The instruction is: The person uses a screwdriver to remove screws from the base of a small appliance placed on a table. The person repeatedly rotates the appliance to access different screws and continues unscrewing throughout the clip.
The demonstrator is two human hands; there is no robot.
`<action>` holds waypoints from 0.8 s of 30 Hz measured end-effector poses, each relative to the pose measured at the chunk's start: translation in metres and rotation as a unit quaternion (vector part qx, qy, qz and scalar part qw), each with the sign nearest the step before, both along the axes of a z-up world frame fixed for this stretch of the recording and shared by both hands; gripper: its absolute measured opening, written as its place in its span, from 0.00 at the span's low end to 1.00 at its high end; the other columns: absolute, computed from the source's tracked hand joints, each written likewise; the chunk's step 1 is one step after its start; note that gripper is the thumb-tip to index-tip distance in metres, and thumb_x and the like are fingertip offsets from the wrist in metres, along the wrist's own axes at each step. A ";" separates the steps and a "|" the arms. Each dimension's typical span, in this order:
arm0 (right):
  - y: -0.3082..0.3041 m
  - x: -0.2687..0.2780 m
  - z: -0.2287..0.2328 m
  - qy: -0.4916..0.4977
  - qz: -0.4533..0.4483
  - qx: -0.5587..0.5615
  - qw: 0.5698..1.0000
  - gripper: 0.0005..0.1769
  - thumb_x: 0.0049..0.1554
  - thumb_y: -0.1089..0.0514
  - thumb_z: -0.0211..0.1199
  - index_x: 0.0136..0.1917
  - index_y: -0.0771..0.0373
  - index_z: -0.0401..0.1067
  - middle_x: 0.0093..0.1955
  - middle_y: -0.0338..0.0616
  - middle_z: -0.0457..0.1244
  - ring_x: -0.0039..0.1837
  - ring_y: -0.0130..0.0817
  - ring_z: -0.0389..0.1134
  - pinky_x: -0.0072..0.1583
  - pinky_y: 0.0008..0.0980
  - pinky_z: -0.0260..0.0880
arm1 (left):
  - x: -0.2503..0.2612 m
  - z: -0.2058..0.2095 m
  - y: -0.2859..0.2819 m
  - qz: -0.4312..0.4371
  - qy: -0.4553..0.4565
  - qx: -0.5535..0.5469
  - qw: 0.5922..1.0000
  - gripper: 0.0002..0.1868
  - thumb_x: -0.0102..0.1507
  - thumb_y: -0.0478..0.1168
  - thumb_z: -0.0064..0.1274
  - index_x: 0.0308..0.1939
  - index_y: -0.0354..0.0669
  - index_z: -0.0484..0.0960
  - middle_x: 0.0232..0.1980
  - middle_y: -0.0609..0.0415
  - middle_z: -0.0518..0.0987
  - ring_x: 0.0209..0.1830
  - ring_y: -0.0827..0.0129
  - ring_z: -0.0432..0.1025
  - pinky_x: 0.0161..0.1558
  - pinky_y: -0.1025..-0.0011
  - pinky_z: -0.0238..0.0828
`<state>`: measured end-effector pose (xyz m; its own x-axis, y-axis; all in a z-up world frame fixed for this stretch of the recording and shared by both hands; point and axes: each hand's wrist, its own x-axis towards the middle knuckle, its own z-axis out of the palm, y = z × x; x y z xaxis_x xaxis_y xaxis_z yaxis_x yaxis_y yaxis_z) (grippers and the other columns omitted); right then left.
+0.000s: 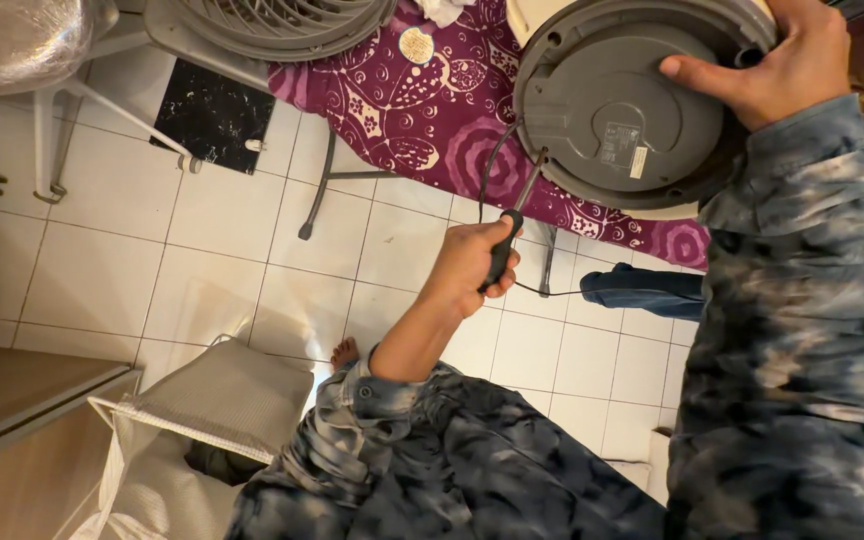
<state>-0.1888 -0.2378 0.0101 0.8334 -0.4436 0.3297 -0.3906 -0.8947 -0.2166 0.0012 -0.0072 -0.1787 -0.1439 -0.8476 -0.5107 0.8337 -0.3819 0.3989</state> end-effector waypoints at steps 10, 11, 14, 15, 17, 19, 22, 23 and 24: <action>-0.004 0.004 0.007 0.001 0.003 0.034 0.999 0.30 0.63 0.59 0.76 0.71 0.77 0.68 0.63 0.63 0.68 0.64 0.50 0.72 0.68 0.45 0.74 | -0.007 0.028 -0.007 -0.043 -0.692 -0.124 0.709 0.15 0.66 0.43 0.53 0.31 0.34 0.79 0.27 0.38 0.81 0.26 0.48 0.77 0.27 0.56 0.72; -0.006 0.004 0.006 0.001 -0.009 0.039 0.999 0.31 0.63 0.58 0.77 0.71 0.76 0.69 0.63 0.62 0.68 0.64 0.50 0.72 0.68 0.45 0.74 | -0.009 0.026 -0.008 -0.052 -0.697 -0.130 0.703 0.13 0.65 0.42 0.53 0.33 0.32 0.79 0.27 0.38 0.82 0.26 0.47 0.78 0.28 0.56 0.73; -0.010 0.004 0.003 0.008 -0.026 0.022 0.999 0.34 0.61 0.55 0.78 0.72 0.74 0.69 0.61 0.61 0.68 0.65 0.50 0.72 0.66 0.44 0.74 | -0.017 0.024 -0.006 -0.067 -0.756 -0.155 0.632 0.14 0.58 0.35 0.54 0.42 0.23 0.77 0.28 0.38 0.82 0.28 0.50 0.80 0.28 0.60 0.76; -0.011 0.004 0.003 0.004 -0.004 0.005 1.000 0.34 0.61 0.56 0.78 0.73 0.76 0.68 0.62 0.63 0.68 0.65 0.51 0.72 0.67 0.45 0.74 | -0.021 0.023 -0.008 -0.068 -0.781 -0.166 0.598 0.18 0.55 0.32 0.54 0.45 0.19 0.77 0.29 0.38 0.81 0.29 0.52 0.81 0.28 0.62 0.77; -0.012 0.003 0.003 -0.006 0.010 -0.013 1.000 0.36 0.61 0.57 0.78 0.74 0.76 0.67 0.63 0.65 0.68 0.66 0.52 0.71 0.66 0.46 0.73 | -0.029 0.024 -0.008 -0.053 -0.840 -0.189 0.507 0.17 0.53 0.31 0.55 0.44 0.20 0.78 0.33 0.35 0.81 0.31 0.55 0.81 0.26 0.63 0.77; -0.011 0.003 0.001 -0.016 -0.005 -0.016 1.000 0.37 0.59 0.57 0.79 0.74 0.75 0.67 0.62 0.64 0.68 0.65 0.51 0.72 0.64 0.46 0.73 | -0.031 0.022 -0.009 -0.032 -0.863 -0.192 0.466 0.17 0.54 0.30 0.54 0.44 0.20 0.78 0.34 0.34 0.81 0.31 0.55 0.81 0.25 0.62 0.77; -0.010 0.004 0.002 0.008 -0.083 0.049 0.995 0.33 0.62 0.44 0.79 0.72 0.62 0.71 0.62 0.55 0.70 0.62 0.44 0.74 0.68 0.44 0.75 | -0.029 0.014 -0.010 -0.012 -0.832 -0.168 0.529 0.16 0.56 0.32 0.53 0.45 0.20 0.78 0.32 0.37 0.81 0.29 0.51 0.80 0.29 0.58 0.77; -0.011 0.006 0.005 0.032 -0.080 -0.002 0.996 0.36 0.62 0.41 0.78 0.73 0.63 0.70 0.61 0.57 0.70 0.61 0.47 0.74 0.65 0.45 0.75 | -0.023 0.009 -0.012 -0.014 -0.805 -0.157 0.573 0.15 0.56 0.33 0.53 0.44 0.23 0.79 0.31 0.37 0.81 0.29 0.49 0.79 0.31 0.55 0.77; -0.012 0.008 0.006 0.056 -0.078 -0.055 0.994 0.40 0.61 0.38 0.78 0.74 0.63 0.69 0.60 0.58 0.70 0.61 0.51 0.73 0.63 0.47 0.74 | -0.019 0.004 -0.012 -0.015 -0.775 -0.147 0.615 0.15 0.56 0.34 0.53 0.43 0.26 0.81 0.31 0.38 0.81 0.30 0.46 0.79 0.33 0.53 0.77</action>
<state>-0.1806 -0.2495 0.0166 0.7916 -0.5363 0.2928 -0.5418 -0.8376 -0.0694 -0.0180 -0.0193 -0.1744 0.3053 -0.9447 0.1200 -0.6400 -0.1102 0.7604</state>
